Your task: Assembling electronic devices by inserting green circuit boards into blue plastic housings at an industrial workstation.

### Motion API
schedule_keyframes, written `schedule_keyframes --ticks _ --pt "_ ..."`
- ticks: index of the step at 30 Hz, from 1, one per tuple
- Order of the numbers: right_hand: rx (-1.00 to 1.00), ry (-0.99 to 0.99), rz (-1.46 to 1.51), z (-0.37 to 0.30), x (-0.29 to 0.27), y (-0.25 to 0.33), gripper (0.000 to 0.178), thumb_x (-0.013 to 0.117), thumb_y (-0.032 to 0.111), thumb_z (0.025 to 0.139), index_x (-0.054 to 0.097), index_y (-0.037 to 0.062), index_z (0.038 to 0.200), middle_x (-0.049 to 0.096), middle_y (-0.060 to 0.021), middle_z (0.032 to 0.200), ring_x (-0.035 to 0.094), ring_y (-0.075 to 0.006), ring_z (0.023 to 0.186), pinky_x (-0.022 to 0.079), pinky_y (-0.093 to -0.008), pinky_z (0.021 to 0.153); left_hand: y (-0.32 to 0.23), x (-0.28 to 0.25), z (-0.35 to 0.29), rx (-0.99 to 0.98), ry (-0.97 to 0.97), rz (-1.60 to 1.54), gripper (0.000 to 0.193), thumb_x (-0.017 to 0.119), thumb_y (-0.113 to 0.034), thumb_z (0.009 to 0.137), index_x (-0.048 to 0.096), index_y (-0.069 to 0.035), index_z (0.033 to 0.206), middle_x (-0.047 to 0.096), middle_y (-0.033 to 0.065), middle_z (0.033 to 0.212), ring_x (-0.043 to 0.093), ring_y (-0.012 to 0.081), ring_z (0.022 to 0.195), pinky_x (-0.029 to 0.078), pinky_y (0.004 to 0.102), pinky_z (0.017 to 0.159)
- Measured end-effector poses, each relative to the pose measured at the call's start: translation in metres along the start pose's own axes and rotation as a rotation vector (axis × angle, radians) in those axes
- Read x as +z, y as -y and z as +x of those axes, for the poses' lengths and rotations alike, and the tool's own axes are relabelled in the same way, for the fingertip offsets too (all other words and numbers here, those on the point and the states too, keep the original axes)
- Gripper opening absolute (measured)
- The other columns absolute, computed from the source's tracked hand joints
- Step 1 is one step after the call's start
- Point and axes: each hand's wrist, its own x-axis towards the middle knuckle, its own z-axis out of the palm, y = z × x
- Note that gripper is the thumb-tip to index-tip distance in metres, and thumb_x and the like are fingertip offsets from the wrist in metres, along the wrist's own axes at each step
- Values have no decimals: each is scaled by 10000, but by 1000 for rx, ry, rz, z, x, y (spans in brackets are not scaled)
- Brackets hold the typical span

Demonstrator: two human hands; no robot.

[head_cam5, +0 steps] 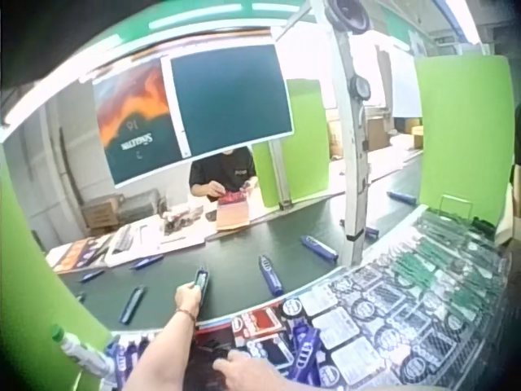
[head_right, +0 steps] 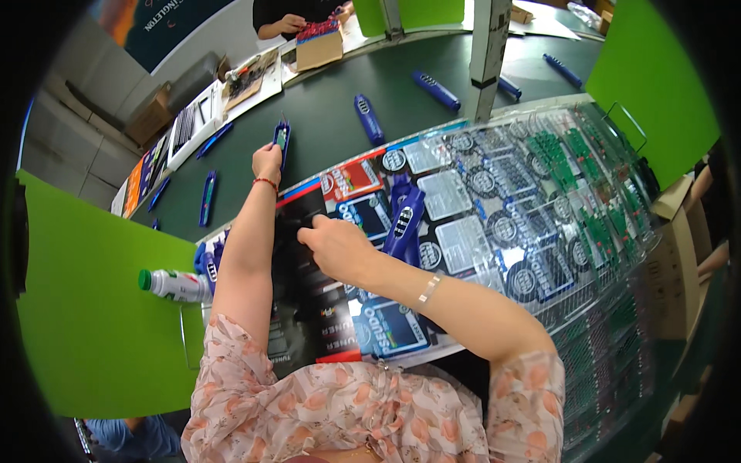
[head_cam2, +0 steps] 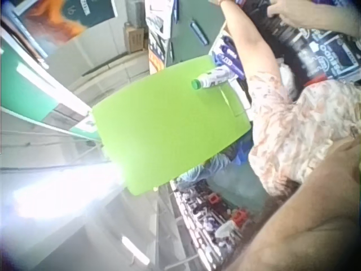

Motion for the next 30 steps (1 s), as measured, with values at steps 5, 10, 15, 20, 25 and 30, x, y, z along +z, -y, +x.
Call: schedule_keyframes --ticks 5,10,15,20,25,30 --pt "87 -36 141 -23 -77 -26 154 663 -17 736 719 31 871 622 -124 830 642 -252 689 526 -329 642 -13 10 10 -59 76 271 349 563 -282 854 709 -197 1159 657 137 1184 661 309 1024 512 418 881" --pt "191 -101 120 -39 -125 -40 178 691 4 801 711 17 978 630 -101 791 680 -190 716 535 -270 627 -42 17 -11 216 -304 611 364 574 -289 868 636 -165 1205 597 141 1192 592 330 1077 480 457 896" --pt "470 -185 284 -30 -147 -32 156 733 112 804 712 15 924 669 -135 818 658 -210 625 510 -306 578 -98 73 -75 579 45 359 474 624 -393 855 595 -89 1217 592 167 1193 565 366 1098 489 460 906" --pt "226 -501 169 -30 -151 -51 146 722 93 820 696 6 934 693 -127 789 666 -157 611 524 -271 550 -109 84 -91 542 333 213 552 632 -337 856 566 -18 1301 669 220 1018 656 372 923 535 441 848" --pt "475 -526 471 -35 -167 -56 168 687 51 854 672 3 1014 707 -100 870 689 -106 720 547 -225 609 -115 6 -131 -61 986 -971 511 429 -109 937 393 1 1435 660 165 1086 642 169 777 556 260 652" --pt "307 -514 493 -25 -137 -26 142 703 61 840 690 -1 967 706 -78 770 695 -124 715 552 -237 635 -98 -97 -229 -161 1114 -1089 495 361 -138 982 343 -34 1466 634 170 1121 611 142 744 524 252 600"
